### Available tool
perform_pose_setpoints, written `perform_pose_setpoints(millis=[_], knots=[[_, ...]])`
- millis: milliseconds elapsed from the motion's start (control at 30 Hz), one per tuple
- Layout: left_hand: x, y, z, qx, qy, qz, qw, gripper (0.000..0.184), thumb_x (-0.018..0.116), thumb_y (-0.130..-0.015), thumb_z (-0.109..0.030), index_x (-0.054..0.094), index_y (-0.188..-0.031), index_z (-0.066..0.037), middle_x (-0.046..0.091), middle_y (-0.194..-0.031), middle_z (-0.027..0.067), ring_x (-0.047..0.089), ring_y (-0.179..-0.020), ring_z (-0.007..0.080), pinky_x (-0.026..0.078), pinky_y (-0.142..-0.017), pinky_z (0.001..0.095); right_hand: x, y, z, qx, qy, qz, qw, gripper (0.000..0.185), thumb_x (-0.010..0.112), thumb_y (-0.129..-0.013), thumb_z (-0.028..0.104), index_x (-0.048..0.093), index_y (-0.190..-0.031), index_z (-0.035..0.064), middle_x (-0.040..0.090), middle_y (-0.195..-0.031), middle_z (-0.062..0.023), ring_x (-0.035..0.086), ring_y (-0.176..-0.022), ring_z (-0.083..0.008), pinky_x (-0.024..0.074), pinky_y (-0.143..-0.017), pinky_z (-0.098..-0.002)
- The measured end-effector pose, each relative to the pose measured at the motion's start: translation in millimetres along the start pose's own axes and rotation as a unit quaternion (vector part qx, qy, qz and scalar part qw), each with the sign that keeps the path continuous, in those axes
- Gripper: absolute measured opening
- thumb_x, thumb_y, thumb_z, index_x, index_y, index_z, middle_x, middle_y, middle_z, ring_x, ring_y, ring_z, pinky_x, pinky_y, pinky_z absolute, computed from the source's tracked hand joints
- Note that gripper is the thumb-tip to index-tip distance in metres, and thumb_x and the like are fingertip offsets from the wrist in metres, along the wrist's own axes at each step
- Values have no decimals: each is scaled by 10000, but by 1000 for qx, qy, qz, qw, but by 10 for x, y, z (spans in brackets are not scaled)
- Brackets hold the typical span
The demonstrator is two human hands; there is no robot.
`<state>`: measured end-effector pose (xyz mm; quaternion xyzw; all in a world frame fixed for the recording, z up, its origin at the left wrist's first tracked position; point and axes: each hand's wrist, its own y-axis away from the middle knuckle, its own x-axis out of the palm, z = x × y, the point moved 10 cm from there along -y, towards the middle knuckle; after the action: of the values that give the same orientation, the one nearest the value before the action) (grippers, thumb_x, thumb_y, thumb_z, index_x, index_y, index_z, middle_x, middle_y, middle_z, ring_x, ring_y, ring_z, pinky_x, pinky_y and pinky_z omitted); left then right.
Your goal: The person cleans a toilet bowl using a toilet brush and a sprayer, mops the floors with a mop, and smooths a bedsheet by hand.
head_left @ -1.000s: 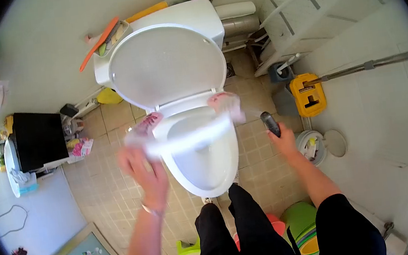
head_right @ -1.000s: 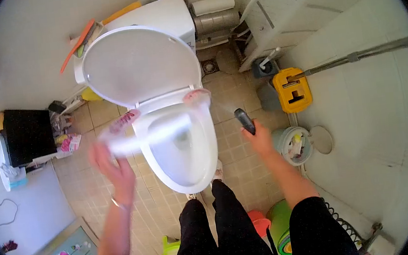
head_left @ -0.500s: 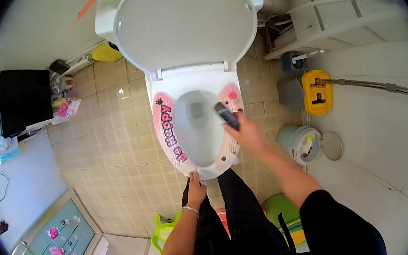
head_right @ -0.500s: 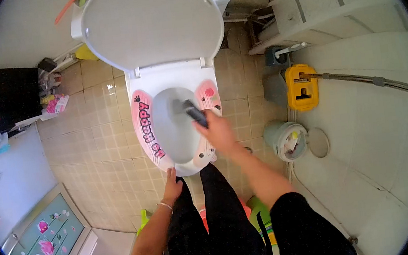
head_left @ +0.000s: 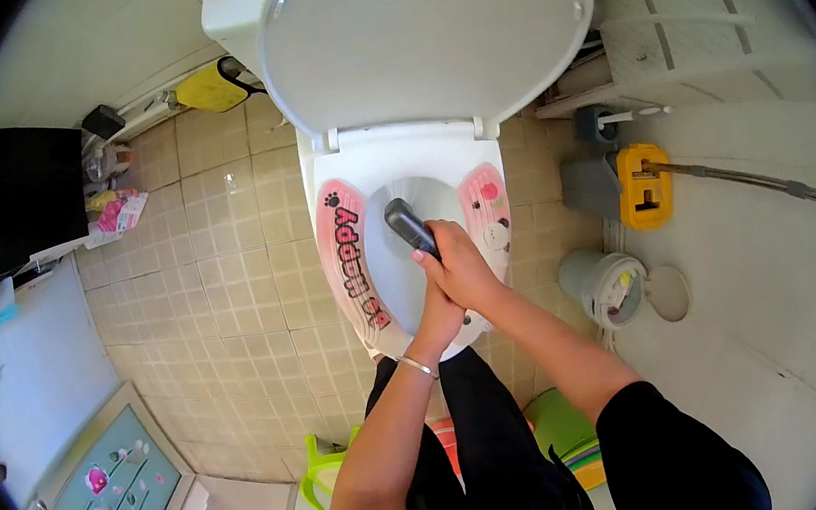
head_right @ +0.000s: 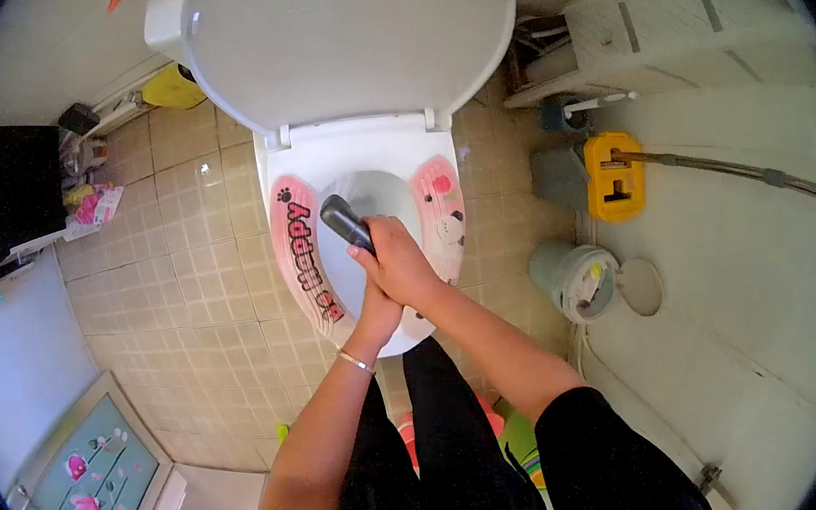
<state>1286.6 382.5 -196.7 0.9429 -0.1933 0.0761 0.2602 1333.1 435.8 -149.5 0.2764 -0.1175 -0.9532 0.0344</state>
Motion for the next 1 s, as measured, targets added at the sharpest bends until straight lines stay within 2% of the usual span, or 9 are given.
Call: perform_pose_setpoints(millis=[100,300,433,533,600,700,833,900,1000], knots=[[-92,-225,202,-16,36,8,999,658,571,-744,73,215,-1283,-53,437,-1124,99,472,-1038,182,414,-872,312,28,-197,-292,-28,-27,4,999,382,514,-832,208,452,-1128,-25,483,-1090,-217,431,-1049,-367,336,-922,-405],[-611,-448,616,-35,15,12,999,627,574,-715,140,226,-1190,-77,457,-927,72,558,-874,188,488,-750,313,-180,-1063,-884,-168,341,-90,920,506,552,-744,138,440,-1228,42,391,-1316,-111,338,-1234,-253,254,-1022,-378],[-825,-395,448,-63,39,19,997,611,589,-717,121,212,-1168,-46,450,-861,58,531,-814,151,483,-746,290,1057,-1584,-395,-358,359,75,859,607,541,-784,232,308,-1331,113,245,-1413,-34,217,-1303,-185,167,-1074,-348],[-887,-345,506,-74,70,14,995,584,582,-720,129,228,-1156,-33,480,-894,76,561,-828,170,481,-762,298,1215,-1750,-162,-338,313,59,885,576,502,-812,246,297,-1339,139,234,-1418,-9,201,-1308,-160,140,-1082,-342],[-821,-363,492,-75,78,18,994,573,583,-719,128,234,-1146,-30,482,-895,78,564,-831,174,483,-761,300,1248,-1585,-275,-425,393,132,804,499,440,-847,253,332,-1317,127,239,-1416,-19,221,-1298,-150,136,-1081,-344],[-834,-360,374,-66,67,20,995,558,576,-719,136,239,-1128,-39,484,-898,84,571,-835,187,485,-760,308,642,-1549,-783,-359,396,152,831,512,453,-849,264,323,-1322,117,236,-1416,-22,210,-1302,-157,138,-1080,-346],[-759,-500,92,-40,57,16,997,533,559,-721,145,243,-1092,-70,481,-907,92,581,-835,204,486,-753,313,827,-1785,-395,-259,349,84,897,576,501,-807,292,332,-1319,89,289,-1392,-39,255,-1284,-180,155,-1074,-354],[-733,-544,-217,-18,58,1,998,539,561,-718,139,243,-1097,-74,479,-906,94,583,-823,204,487,-747,315,958,-1713,-170,-375,283,9,883,463,479,-816,234,429,-1250,79,393,-1324,-62,339,-1237,-199,216,-1049,-374],[-596,-600,-871,18,29,50,998,553,570,-714,121,239,-1113,-72,477,-910,86,577,-844,205,488,-751,322,423,-1613,-56,-360,265,33,894,482,530,-782,222,446,-1234,75,406,-1312,-64,357,-1224,-208,237,-1038,-372]])
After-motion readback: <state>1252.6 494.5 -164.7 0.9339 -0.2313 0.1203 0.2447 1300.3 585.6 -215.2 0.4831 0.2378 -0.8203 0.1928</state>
